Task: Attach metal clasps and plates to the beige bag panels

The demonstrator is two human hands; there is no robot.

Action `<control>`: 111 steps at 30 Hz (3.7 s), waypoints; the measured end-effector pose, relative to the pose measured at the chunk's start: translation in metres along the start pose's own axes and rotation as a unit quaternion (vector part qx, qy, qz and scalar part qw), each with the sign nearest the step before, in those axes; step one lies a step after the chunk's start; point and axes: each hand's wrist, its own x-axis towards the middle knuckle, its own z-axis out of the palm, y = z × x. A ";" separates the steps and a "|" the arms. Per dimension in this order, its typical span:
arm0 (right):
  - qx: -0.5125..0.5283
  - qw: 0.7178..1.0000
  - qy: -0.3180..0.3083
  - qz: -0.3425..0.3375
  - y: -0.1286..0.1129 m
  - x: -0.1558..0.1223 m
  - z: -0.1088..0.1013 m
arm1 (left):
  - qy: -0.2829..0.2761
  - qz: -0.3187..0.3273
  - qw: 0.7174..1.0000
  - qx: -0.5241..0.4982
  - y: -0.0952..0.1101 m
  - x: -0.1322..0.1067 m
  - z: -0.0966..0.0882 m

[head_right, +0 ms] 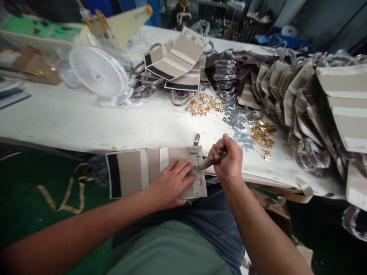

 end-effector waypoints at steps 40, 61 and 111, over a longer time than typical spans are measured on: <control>-0.259 0.933 -0.214 -0.131 0.009 -0.026 0.022 | 0.059 -0.020 0.996 -0.068 -0.001 -0.007 0.005; -0.023 0.996 -0.027 -0.076 0.017 -0.023 -0.009 | 0.045 -0.042 0.997 -0.051 0.005 -0.006 0.004; -0.122 0.953 -0.121 -0.250 -0.032 -0.096 0.011 | 0.078 -0.056 0.995 -0.006 -0.011 -0.011 0.017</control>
